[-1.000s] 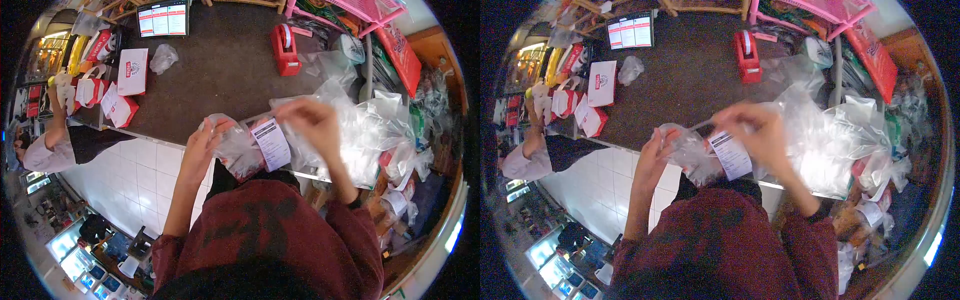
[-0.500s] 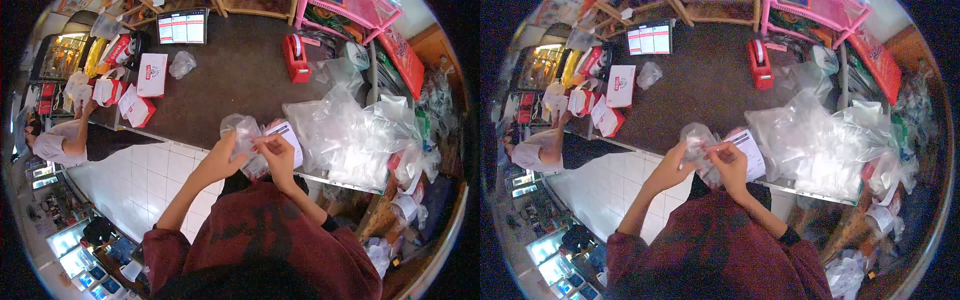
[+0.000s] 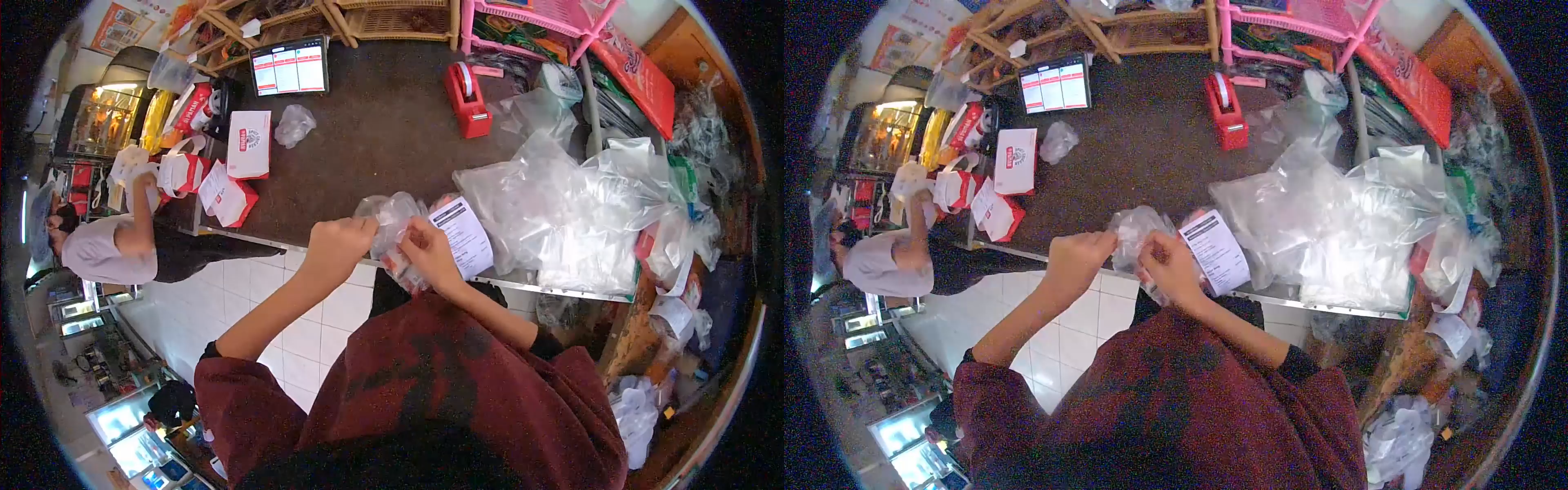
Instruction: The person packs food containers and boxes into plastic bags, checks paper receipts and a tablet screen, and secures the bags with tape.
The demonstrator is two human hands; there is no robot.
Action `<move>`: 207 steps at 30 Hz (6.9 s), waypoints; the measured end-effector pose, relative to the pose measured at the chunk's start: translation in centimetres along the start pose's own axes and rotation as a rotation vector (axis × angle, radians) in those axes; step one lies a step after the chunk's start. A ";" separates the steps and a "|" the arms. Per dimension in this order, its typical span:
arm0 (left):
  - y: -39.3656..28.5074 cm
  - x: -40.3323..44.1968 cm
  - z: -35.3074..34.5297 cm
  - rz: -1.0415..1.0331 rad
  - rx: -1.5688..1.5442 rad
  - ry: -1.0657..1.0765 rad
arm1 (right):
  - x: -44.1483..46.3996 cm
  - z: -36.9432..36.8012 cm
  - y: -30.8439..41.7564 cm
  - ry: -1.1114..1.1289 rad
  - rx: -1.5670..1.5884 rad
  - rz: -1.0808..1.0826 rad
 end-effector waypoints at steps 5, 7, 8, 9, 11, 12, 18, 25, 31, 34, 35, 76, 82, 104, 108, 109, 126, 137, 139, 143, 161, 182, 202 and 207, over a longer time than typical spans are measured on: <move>-0.1 0.8 3.2 -0.004 0.185 -0.003 | 1.1 0.0 2.0 0.041 -0.148 0.108; -0.8 1.1 4.6 -0.104 0.231 0.023 | 1.7 0.3 1.9 0.080 -0.074 0.039; -1.2 1.2 5.2 -0.102 0.241 0.023 | 2.0 0.5 1.7 0.136 -0.119 0.026; -2.2 1.4 5.8 -0.180 0.235 -0.001 | 2.1 0.6 1.5 0.190 -0.164 0.013; -2.9 2.2 5.7 -0.258 0.238 -0.027 | 2.3 1.2 1.9 0.200 -0.179 -0.025; -3.2 2.8 5.0 -0.420 0.077 -0.083 | 2.8 1.5 1.6 0.254 -0.226 0.038; -0.4 2.9 1.1 -0.490 -0.490 -0.056 | 3.4 2.0 2.7 0.517 -0.254 -0.029; 1.6 0.0 -1.6 0.096 -0.974 0.056 | 1.8 1.2 4.3 0.481 -0.157 -0.020; 0.8 -1.2 -1.6 0.193 -0.854 -0.042 | 0.7 1.0 5.3 0.364 -0.217 0.001; 0.8 -1.5 -2.1 0.170 -0.868 -0.150 | 0.4 1.0 4.9 0.428 -0.100 -0.036; 0.8 -1.7 -2.1 0.165 -0.875 -0.171 | 0.2 1.0 5.0 0.402 -0.125 -0.032; -1.6 -2.1 0.1 -0.097 -0.808 -0.037 | 0.3 1.6 1.1 0.673 0.151 0.117; -1.5 -1.7 0.1 -0.195 -0.775 -0.103 | 0.0 2.4 1.9 0.624 0.142 0.089; -3.3 -2.9 1.2 0.167 -0.802 -0.270 | -1.3 1.5 -0.5 0.424 0.120 -0.204; -3.2 -3.3 0.4 0.009 -0.483 -0.389 | -2.5 2.2 1.6 0.313 0.045 -0.121; -3.2 -3.8 0.6 0.059 -0.489 -0.383 | -2.6 2.3 1.4 0.291 0.105 -0.137; -1.4 -5.6 -2.3 0.130 -0.697 -0.383 | -3.1 -0.2 1.1 0.198 0.028 -0.401; -0.5 -5.0 -3.3 -0.083 -0.630 -0.637 | -4.8 -0.4 3.0 0.087 -0.021 -0.233; -0.2 -4.9 -3.7 -0.149 -0.609 -0.651 | -6.0 -1.0 4.2 0.093 -0.006 -0.240; -0.2 -5.0 -5.4 -0.103 -0.722 -0.636 | -6.6 -0.4 3.3 0.034 -0.046 -0.252; -15.8 -2.6 5.1 -0.385 -0.211 -0.551 | -10.9 7.4 10.3 -0.022 -0.612 0.573; -31.8 5.3 -7.3 -0.082 -0.863 0.120 | -52.9 54.1 14.2 -1.514 -0.942 0.054; -26.8 -0.8 -14.4 0.013 -0.438 0.463 | -52.2 65.1 6.5 -0.923 -1.606 -0.468; -23.3 -2.8 -14.9 0.233 -0.348 0.404 | -50.5 61.5 9.0 -0.713 -1.464 -0.958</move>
Point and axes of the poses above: each hand's wrist, its own x-axis towards the middle knuckle, its own z-axis out of the back of the hand, y = z × x, the point moved 4 cm from there along x, towards the middle knuckle
